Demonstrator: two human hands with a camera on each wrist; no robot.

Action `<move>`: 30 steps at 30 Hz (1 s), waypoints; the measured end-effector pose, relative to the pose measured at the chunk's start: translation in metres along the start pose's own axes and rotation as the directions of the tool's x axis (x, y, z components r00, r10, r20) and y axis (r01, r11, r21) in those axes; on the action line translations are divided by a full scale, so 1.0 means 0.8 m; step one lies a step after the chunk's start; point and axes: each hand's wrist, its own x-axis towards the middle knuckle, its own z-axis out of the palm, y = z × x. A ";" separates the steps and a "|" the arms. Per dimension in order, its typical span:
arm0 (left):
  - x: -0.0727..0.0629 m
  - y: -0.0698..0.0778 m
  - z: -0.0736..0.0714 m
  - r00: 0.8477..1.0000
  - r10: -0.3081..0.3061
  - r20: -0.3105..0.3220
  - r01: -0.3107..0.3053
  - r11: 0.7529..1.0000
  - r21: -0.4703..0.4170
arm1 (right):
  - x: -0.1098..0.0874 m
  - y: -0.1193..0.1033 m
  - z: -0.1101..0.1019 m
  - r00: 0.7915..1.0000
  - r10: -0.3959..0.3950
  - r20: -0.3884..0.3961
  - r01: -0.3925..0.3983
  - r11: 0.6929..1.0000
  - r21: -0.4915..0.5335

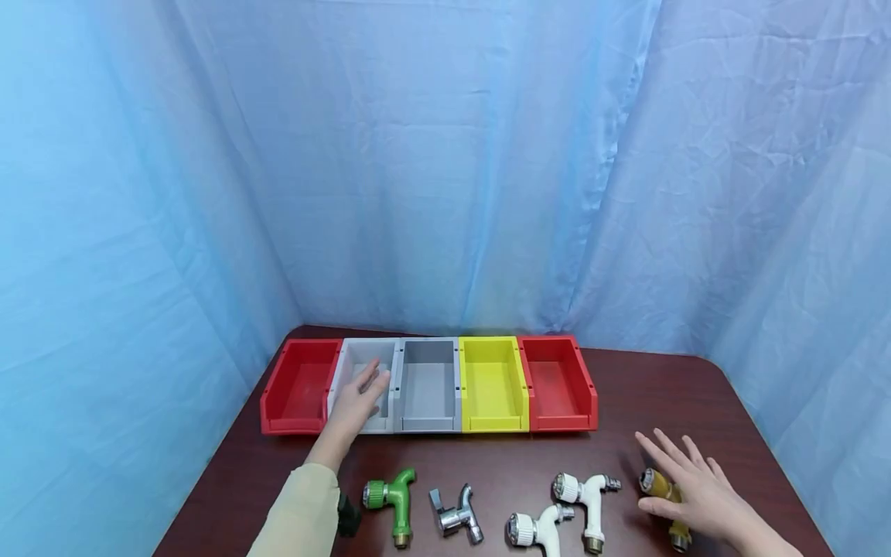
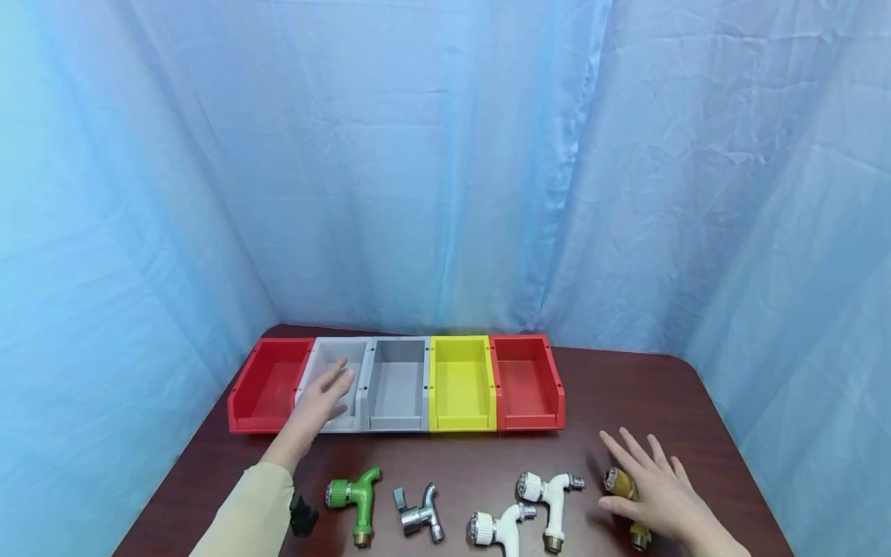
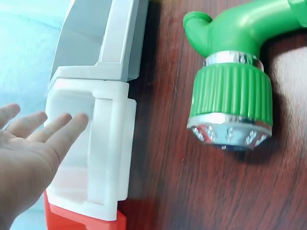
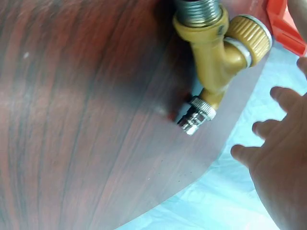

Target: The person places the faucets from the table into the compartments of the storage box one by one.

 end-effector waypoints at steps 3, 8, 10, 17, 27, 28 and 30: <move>0.002 -0.004 0.000 0.999 -0.046 0.006 0.046 0.993 -0.112 | -0.004 0.001 0.002 0.999 -0.029 0.015 0.029 0.999 0.023; 0.002 -0.009 0.001 0.996 -0.087 0.023 0.090 0.972 -0.216 | -0.008 0.004 0.007 0.997 -0.053 0.062 0.047 0.996 0.082; 0.003 -0.012 0.002 0.996 -0.079 0.030 0.084 0.968 -0.236 | -0.009 0.005 0.009 0.995 -0.069 0.067 0.063 0.993 0.100; 0.007 -0.023 0.002 0.997 -0.057 0.044 0.067 0.956 -0.286 | -0.014 0.012 0.018 0.984 -0.177 0.026 0.176 0.984 0.026; 0.012 -0.037 0.002 0.996 -0.084 0.043 0.093 0.948 -0.305 | -0.016 0.022 0.027 0.976 -0.217 0.021 0.217 0.976 0.035; 0.012 -0.038 0.003 0.995 -0.088 0.038 0.096 0.948 -0.302 | -0.017 0.023 0.027 0.977 -0.213 0.027 0.212 0.976 0.040; 0.012 -0.041 0.004 0.996 -0.091 0.028 0.095 0.953 -0.289 | -0.018 0.025 0.029 0.977 -0.212 0.028 0.210 0.977 0.042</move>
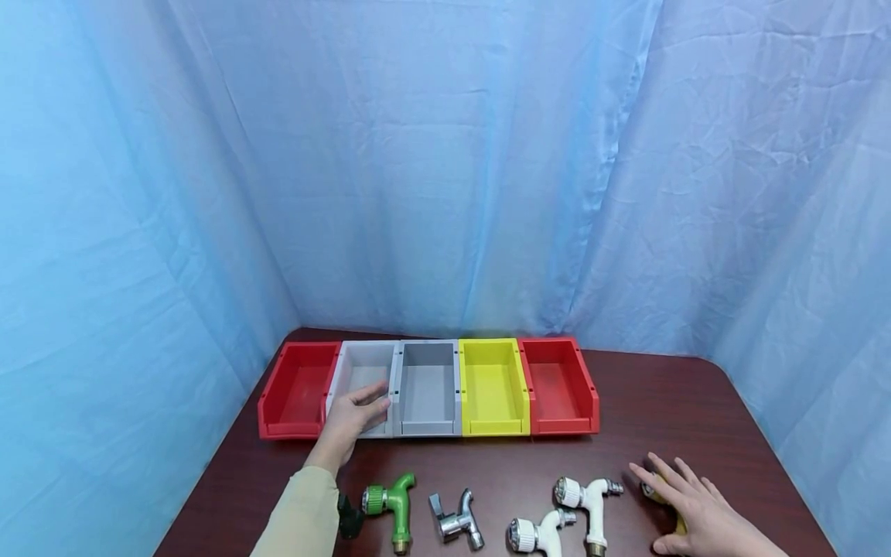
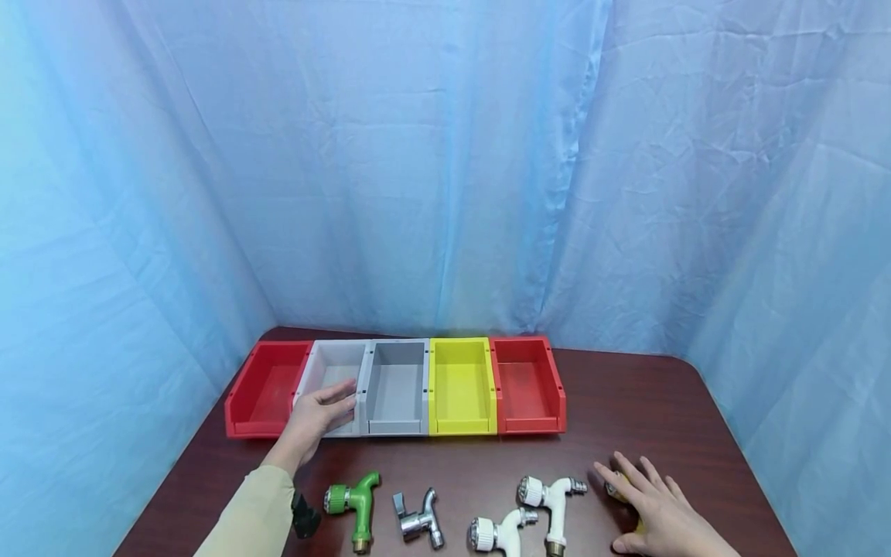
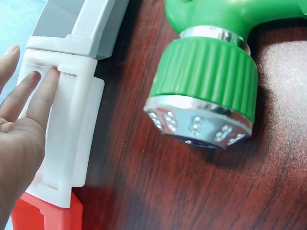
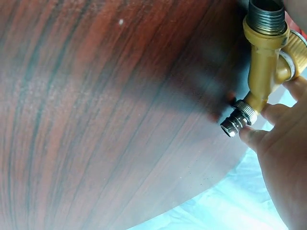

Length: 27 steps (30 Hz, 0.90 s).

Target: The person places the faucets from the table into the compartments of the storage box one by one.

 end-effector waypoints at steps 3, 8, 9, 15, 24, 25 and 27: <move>0.000 -0.003 0.000 1.000 0.002 -0.012 -0.002 1.000 0.029 | -0.003 0.002 0.002 1.000 -0.019 -0.014 0.019 1.000 -0.011; -0.002 -0.006 0.000 1.000 -0.002 -0.015 0.003 0.997 0.076 | -0.007 0.003 0.000 1.000 0.011 0.013 -0.011 1.000 -0.010; -0.002 -0.006 0.000 1.000 0.000 -0.012 0.001 0.997 0.080 | -0.007 0.003 -0.001 0.999 0.030 0.032 -0.030 1.000 -0.005; -0.001 -0.011 0.000 1.000 0.012 -0.010 -0.011 0.996 0.087 | -0.012 0.001 -0.003 0.987 0.119 0.108 -0.118 0.993 -0.020; -0.001 -0.015 0.004 0.998 0.035 -0.053 -0.032 0.998 0.058 | -0.018 0.010 -0.002 0.985 0.114 0.129 -0.116 0.993 0.010; -0.002 -0.015 0.005 0.998 0.040 -0.056 -0.037 0.998 0.057 | -0.018 0.011 -0.002 0.985 0.105 0.134 -0.110 0.994 0.027; -0.002 -0.014 0.006 0.997 0.042 -0.062 -0.039 0.998 0.051 | -0.018 0.013 -0.003 0.984 0.097 0.149 -0.107 0.993 0.055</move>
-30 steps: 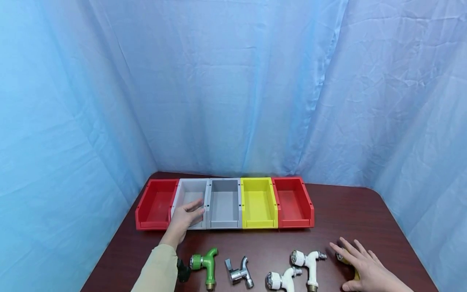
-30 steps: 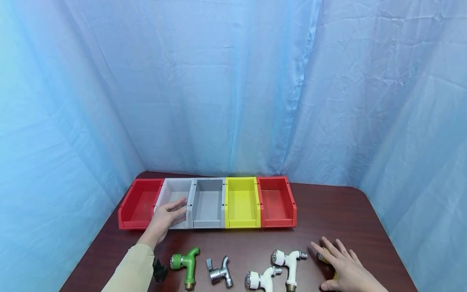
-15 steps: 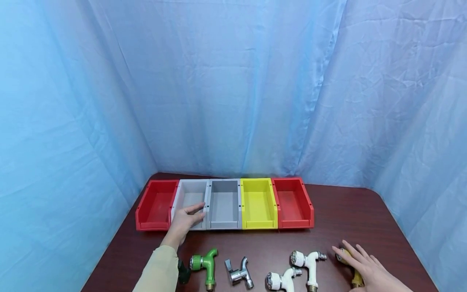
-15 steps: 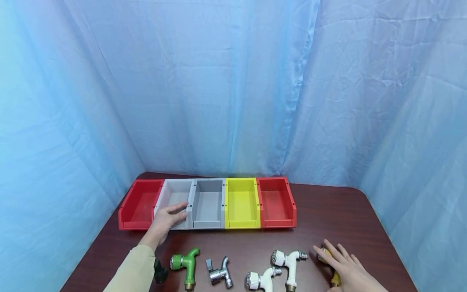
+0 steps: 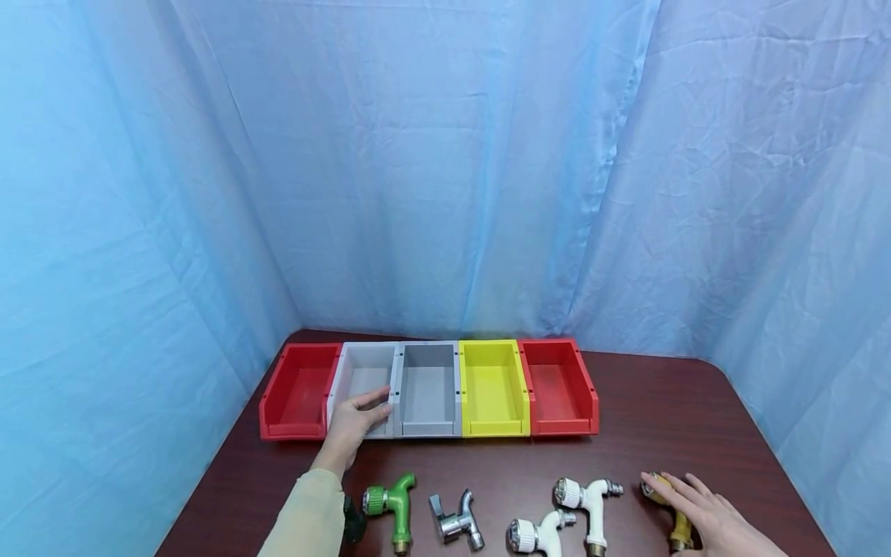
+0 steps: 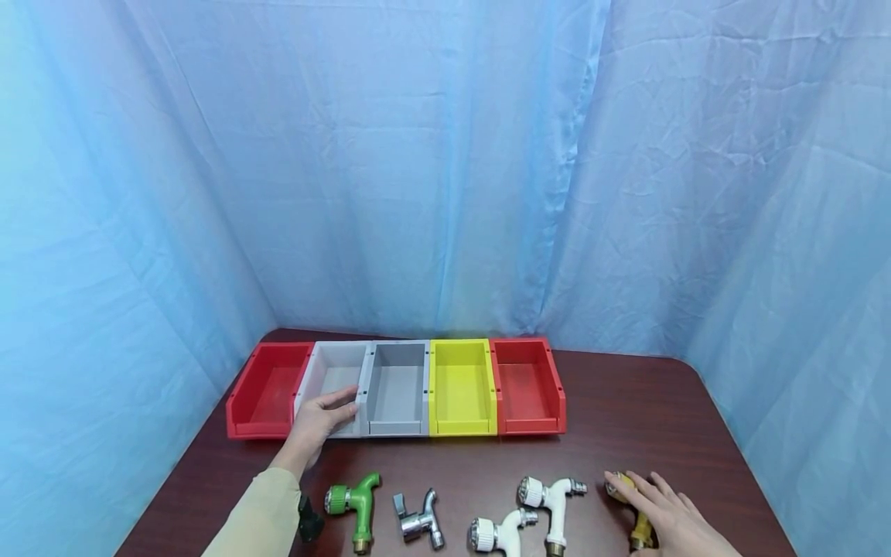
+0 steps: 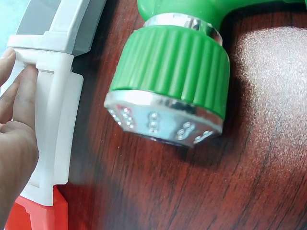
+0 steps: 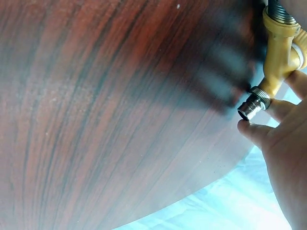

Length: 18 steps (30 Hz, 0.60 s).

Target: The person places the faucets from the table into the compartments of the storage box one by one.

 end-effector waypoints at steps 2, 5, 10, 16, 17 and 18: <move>-0.001 0.001 0.001 1.000 0.000 -0.005 0.000 1.000 -0.003 | -0.001 0.001 -0.001 1.000 -0.008 0.015 0.007 1.000 0.017; -0.002 0.002 0.002 1.000 -0.007 -0.014 0.007 1.000 -0.013 | -0.001 0.004 -0.001 0.999 -0.038 0.016 0.038 0.999 0.009; -0.003 0.003 0.002 1.000 -0.014 -0.019 0.013 0.999 -0.030 | -0.001 0.005 0.002 0.994 -0.104 -0.041 0.101 0.993 -0.065; -0.001 0.003 0.002 0.999 -0.026 -0.018 0.026 0.999 -0.028 | 0.003 0.002 0.003 0.980 -0.164 -0.111 0.137 0.966 -0.219; 0.000 0.002 0.002 0.999 -0.029 -0.017 0.029 0.999 -0.025 | 0.004 0.000 0.003 0.978 -0.169 -0.125 0.136 0.962 -0.239; 0.000 0.002 0.001 0.999 -0.031 -0.016 0.030 0.999 -0.024 | 0.004 -0.002 0.002 0.976 -0.169 -0.135 0.132 0.960 -0.246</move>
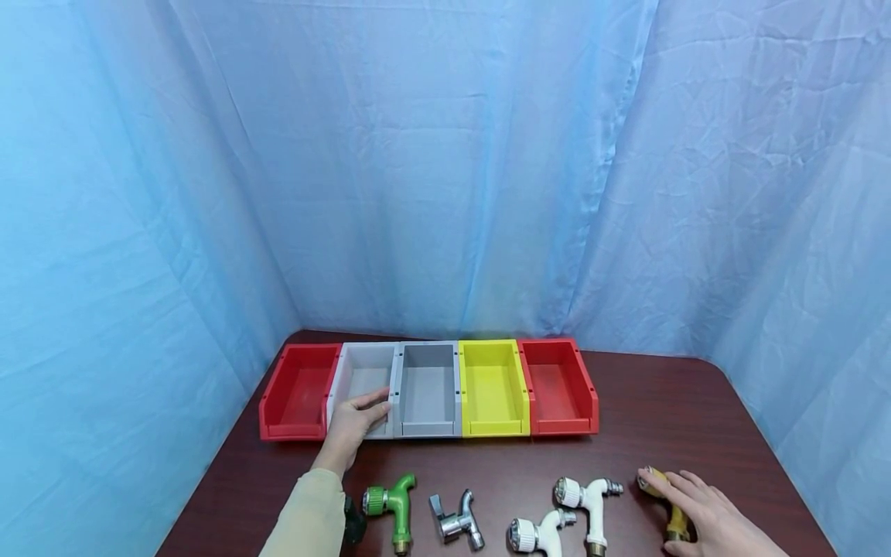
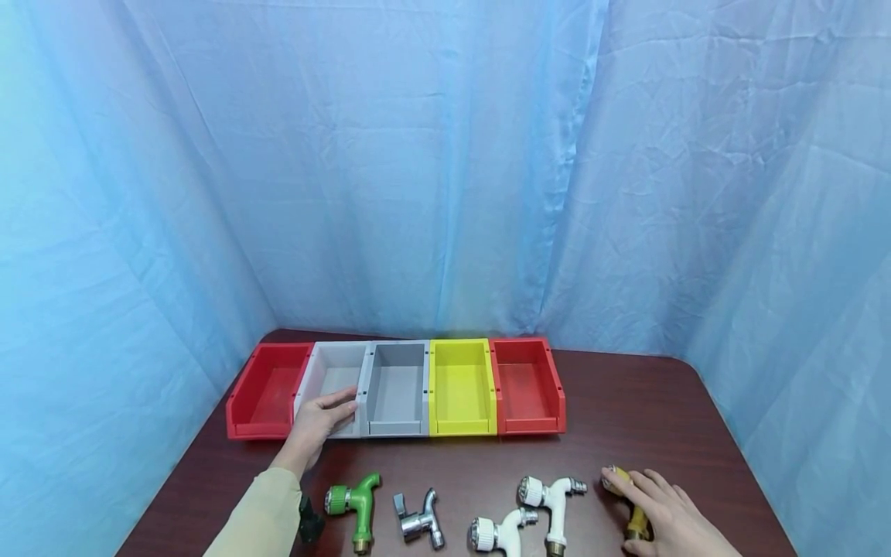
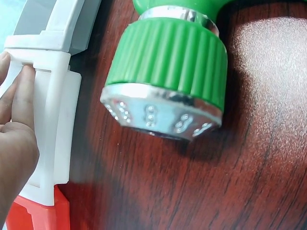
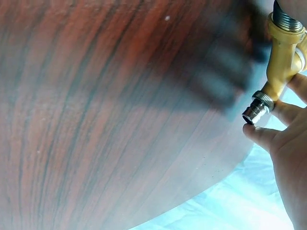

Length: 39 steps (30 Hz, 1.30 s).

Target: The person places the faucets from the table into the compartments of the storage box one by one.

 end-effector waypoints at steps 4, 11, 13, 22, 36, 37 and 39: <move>0.001 0.000 0.000 1.000 0.000 0.003 0.000 1.000 0.002 | 0.004 -0.008 -0.005 0.999 0.005 -0.049 -0.007 1.000 -0.026; 0.000 0.001 0.000 1.000 -0.002 -0.003 0.002 1.000 0.008 | 0.013 -0.016 -0.010 0.984 -0.061 -0.169 0.047 0.995 -0.086; 0.000 0.001 0.000 1.000 -0.005 -0.006 0.005 1.000 0.012 | 0.017 -0.018 -0.011 0.976 -0.083 -0.201 0.065 0.993 -0.097; 0.001 -0.002 0.000 1.000 0.001 -0.002 -0.001 1.000 0.003 | 0.033 -0.025 -0.023 0.983 -0.014 -0.181 0.004 0.998 -0.058; 0.004 -0.005 -0.002 1.000 -0.007 -0.008 0.007 1.000 0.011 | 0.064 -0.034 -0.040 0.978 -0.046 -0.203 0.027 0.995 -0.095; 0.004 -0.005 -0.002 1.000 -0.005 -0.008 0.005 1.000 0.010 | 0.067 -0.035 -0.042 0.980 -0.041 -0.197 0.023 0.995 -0.095; 0.005 -0.005 -0.002 1.000 -0.002 -0.009 0.002 1.000 0.007 | 0.072 -0.037 -0.046 0.982 -0.030 -0.188 0.013 0.996 -0.092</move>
